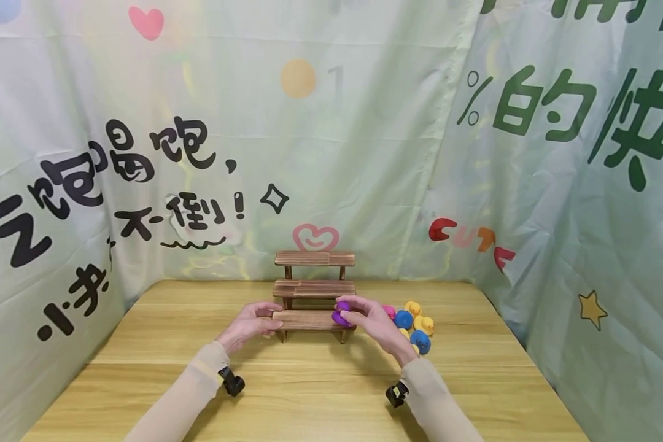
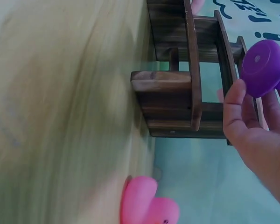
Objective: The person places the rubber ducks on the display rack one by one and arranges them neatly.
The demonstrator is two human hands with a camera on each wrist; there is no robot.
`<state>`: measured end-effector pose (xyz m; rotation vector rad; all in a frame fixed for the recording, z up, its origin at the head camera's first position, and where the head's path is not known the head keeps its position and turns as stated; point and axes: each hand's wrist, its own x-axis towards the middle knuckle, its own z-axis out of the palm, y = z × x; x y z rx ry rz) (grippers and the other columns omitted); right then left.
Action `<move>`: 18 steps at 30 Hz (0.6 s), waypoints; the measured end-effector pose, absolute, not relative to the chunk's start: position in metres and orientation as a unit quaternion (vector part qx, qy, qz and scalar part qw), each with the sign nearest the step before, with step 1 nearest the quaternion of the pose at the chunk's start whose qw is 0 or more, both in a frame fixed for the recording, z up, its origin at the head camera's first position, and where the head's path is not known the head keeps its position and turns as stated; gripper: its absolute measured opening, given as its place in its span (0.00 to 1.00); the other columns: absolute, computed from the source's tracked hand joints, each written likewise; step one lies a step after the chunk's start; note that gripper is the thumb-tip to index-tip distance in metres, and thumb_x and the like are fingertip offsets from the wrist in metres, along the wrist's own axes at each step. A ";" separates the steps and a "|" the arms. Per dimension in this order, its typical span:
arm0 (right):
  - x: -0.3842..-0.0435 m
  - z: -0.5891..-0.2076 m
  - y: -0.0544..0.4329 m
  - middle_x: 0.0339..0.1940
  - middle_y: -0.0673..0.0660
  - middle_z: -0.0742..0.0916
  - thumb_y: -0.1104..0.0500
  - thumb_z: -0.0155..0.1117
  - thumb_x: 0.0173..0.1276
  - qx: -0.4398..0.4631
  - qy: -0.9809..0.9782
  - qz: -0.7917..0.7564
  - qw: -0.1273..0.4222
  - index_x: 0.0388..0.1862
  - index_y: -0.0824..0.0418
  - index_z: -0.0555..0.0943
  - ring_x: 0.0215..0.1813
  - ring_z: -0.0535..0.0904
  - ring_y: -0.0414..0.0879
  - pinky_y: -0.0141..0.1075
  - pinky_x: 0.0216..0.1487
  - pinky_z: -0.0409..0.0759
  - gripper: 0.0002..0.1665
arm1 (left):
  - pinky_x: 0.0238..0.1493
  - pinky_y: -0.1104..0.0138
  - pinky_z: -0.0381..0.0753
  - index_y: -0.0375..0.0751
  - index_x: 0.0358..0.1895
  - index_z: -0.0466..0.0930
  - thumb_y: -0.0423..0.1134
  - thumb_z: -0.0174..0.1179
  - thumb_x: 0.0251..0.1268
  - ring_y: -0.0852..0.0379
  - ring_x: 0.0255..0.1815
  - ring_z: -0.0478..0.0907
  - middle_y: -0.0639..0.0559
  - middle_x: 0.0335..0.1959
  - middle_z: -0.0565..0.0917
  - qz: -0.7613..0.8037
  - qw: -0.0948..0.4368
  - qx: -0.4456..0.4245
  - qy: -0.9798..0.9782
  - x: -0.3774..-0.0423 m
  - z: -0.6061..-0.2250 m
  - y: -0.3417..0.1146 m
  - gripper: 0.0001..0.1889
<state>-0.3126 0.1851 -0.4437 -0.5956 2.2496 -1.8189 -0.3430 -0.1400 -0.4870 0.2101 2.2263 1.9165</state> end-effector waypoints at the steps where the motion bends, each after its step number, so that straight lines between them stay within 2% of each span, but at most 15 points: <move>1: -0.313 -0.443 0.183 0.63 0.61 0.80 0.51 0.60 0.73 -0.207 0.761 -0.608 0.093 0.68 0.62 0.72 0.51 0.79 0.41 0.30 0.41 0.79 0.29 | 0.36 0.63 0.86 0.33 0.55 0.79 0.28 0.70 0.54 0.56 0.29 0.81 0.39 0.48 0.80 0.648 0.099 0.071 0.752 -0.343 -0.487 -0.140 0.23; 3: -0.314 -0.440 0.179 0.65 0.61 0.78 0.52 0.58 0.74 -0.223 0.762 -0.602 0.086 0.67 0.62 0.72 0.55 0.78 0.42 0.32 0.51 0.80 0.27 | 0.36 0.63 0.86 0.33 0.55 0.79 0.28 0.70 0.55 0.57 0.29 0.80 0.39 0.47 0.80 0.648 0.100 0.072 0.752 -0.343 -0.486 -0.140 0.23; 7: -0.320 -0.435 0.171 0.63 0.61 0.80 0.53 0.57 0.75 -0.262 0.765 -0.585 0.062 0.64 0.60 0.73 0.57 0.78 0.44 0.32 0.52 0.80 0.22 | 0.37 0.61 0.87 0.32 0.56 0.78 0.28 0.70 0.55 0.57 0.29 0.80 0.40 0.45 0.80 0.648 0.098 0.073 0.752 -0.343 -0.486 -0.139 0.23; 12: -0.327 -0.430 0.162 0.60 0.62 0.81 0.55 0.56 0.76 -0.291 0.759 -0.580 0.043 0.58 0.61 0.77 0.53 0.79 0.44 0.34 0.52 0.80 0.17 | 0.37 0.62 0.87 0.32 0.55 0.78 0.28 0.69 0.56 0.57 0.30 0.81 0.41 0.44 0.80 0.652 0.099 0.070 0.748 -0.342 -0.485 -0.139 0.22; 15: -0.330 -0.428 0.157 0.59 0.61 0.80 0.56 0.56 0.76 -0.287 0.741 -0.604 0.058 0.56 0.64 0.78 0.52 0.79 0.45 0.43 0.55 0.82 0.16 | 0.37 0.62 0.87 0.32 0.55 0.78 0.27 0.69 0.56 0.56 0.29 0.81 0.41 0.43 0.79 0.653 0.100 0.069 0.748 -0.341 -0.485 -0.139 0.22; 18: -0.331 -0.426 0.153 0.59 0.61 0.78 0.57 0.54 0.77 -0.281 0.704 -0.646 0.088 0.56 0.68 0.75 0.54 0.78 0.47 0.57 0.60 0.79 0.18 | 0.36 0.62 0.87 0.32 0.54 0.79 0.27 0.69 0.55 0.55 0.29 0.82 0.42 0.42 0.79 0.653 0.101 0.066 0.747 -0.341 -0.485 -0.139 0.21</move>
